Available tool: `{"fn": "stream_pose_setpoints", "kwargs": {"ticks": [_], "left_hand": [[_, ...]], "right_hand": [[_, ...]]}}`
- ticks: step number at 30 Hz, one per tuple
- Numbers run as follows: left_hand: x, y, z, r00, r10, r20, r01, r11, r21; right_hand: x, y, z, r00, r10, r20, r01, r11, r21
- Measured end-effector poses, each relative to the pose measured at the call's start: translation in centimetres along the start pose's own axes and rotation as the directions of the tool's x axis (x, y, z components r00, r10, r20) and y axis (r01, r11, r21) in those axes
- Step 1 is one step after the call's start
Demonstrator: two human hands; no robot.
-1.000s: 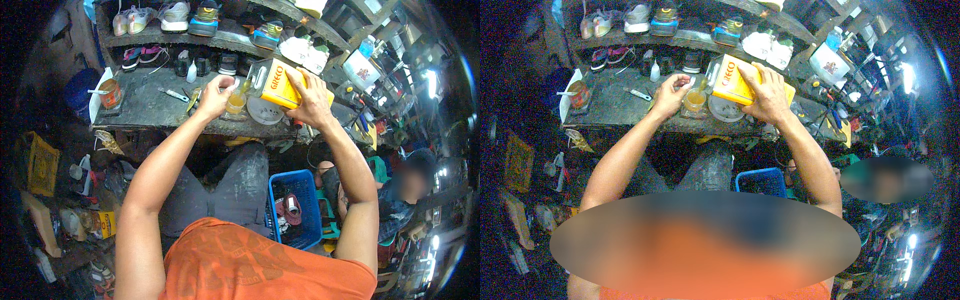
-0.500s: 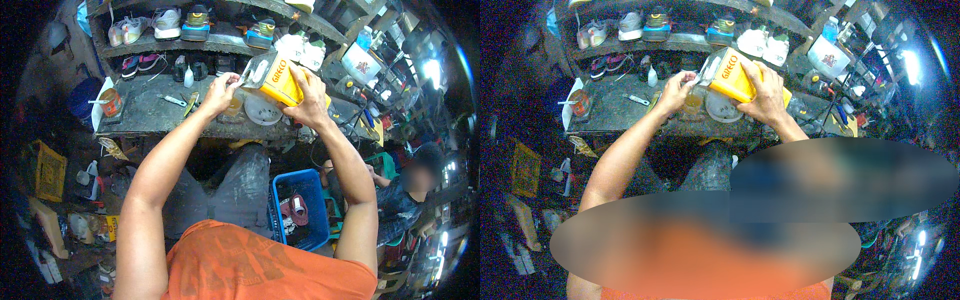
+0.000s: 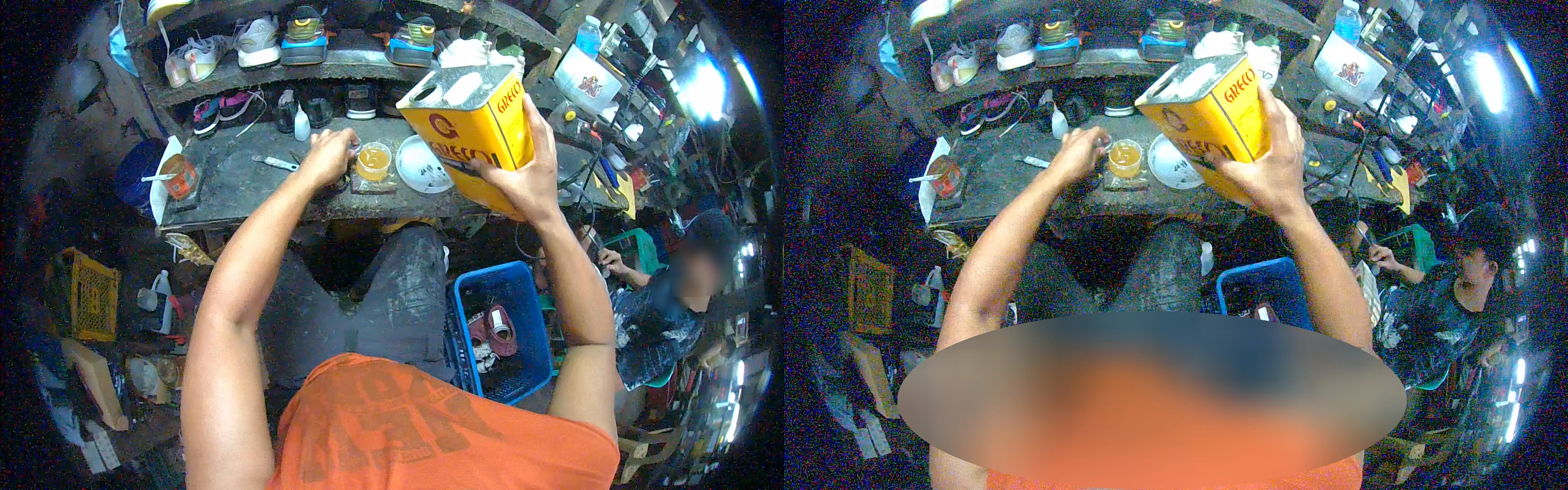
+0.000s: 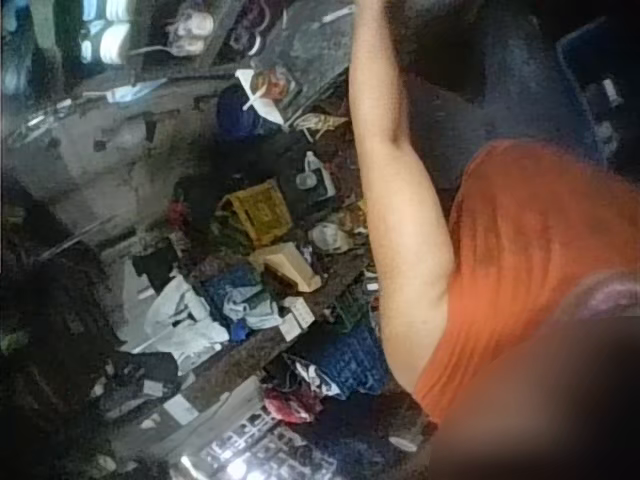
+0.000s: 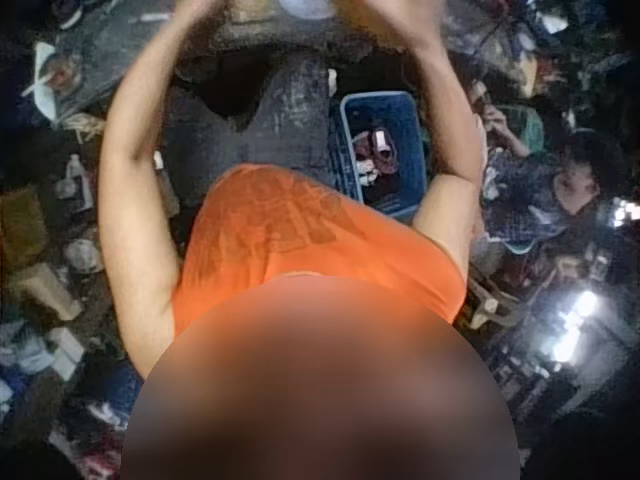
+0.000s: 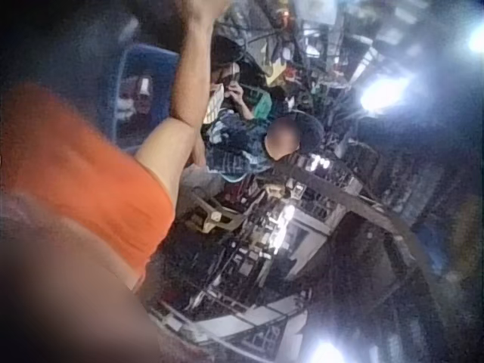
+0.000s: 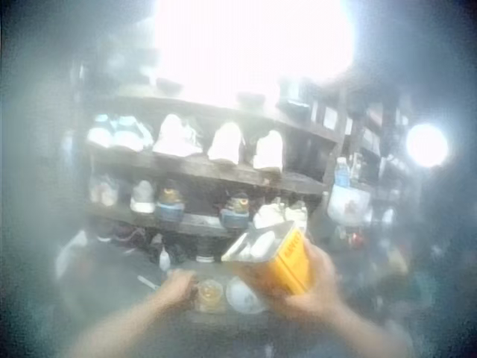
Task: The person applies a liquid substance to the sole of a black shoe using a brush, then sets the shoe aside. They retrieve a yellow box and a small bottle, pour liquid into a cup, and mix it with a brush. The person then applies the mixture to the sole of another shoe.
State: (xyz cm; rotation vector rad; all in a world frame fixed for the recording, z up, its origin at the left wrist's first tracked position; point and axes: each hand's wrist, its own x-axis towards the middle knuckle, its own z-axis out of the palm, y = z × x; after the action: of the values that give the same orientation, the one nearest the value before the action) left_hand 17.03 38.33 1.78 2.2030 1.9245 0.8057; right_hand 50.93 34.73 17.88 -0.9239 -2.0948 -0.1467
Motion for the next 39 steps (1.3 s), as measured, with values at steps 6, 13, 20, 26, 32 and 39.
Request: {"fn": "stream_pose_setpoints", "kwargs": {"ticks": [6,13,20,26,32,39], "left_hand": [[-0.4,-0.5,-1.0,0.992,-0.049,0.114,0.017,0.964,0.265],[-4.0,6.0,-11.9,0.96,0.033,-0.28,-0.238,0.625,-0.743],[-15.3,10.0,-15.0,0.897,0.416,-0.152,-0.44,0.878,-0.191],[-21.1,7.3,-14.7,0.838,0.492,-0.237,-0.51,0.86,-0.018],[-27.1,7.1,-24.0,0.943,0.331,-0.03,-0.332,0.942,-0.04],[-35.7,5.0,-28.1,0.963,-0.262,0.06,0.259,0.964,0.058]], "right_hand": [[-3.2,-1.9,-1.7,0.997,0.076,-0.026,-0.07,0.979,0.194],[-7.9,-4.7,-1.9,0.998,0.053,-0.017,-0.045,0.947,0.317],[-11.9,-8.5,1.0,0.997,0.052,0.063,-0.078,0.847,0.526],[-14.9,-11.6,4.3,0.989,-0.014,0.146,-0.066,0.846,0.528],[-12.7,-20.8,8.0,0.976,-0.177,0.129,-0.011,0.55,0.835],[-8.7,-21.9,12.5,0.868,-0.466,0.171,0.251,0.709,0.659]]}}
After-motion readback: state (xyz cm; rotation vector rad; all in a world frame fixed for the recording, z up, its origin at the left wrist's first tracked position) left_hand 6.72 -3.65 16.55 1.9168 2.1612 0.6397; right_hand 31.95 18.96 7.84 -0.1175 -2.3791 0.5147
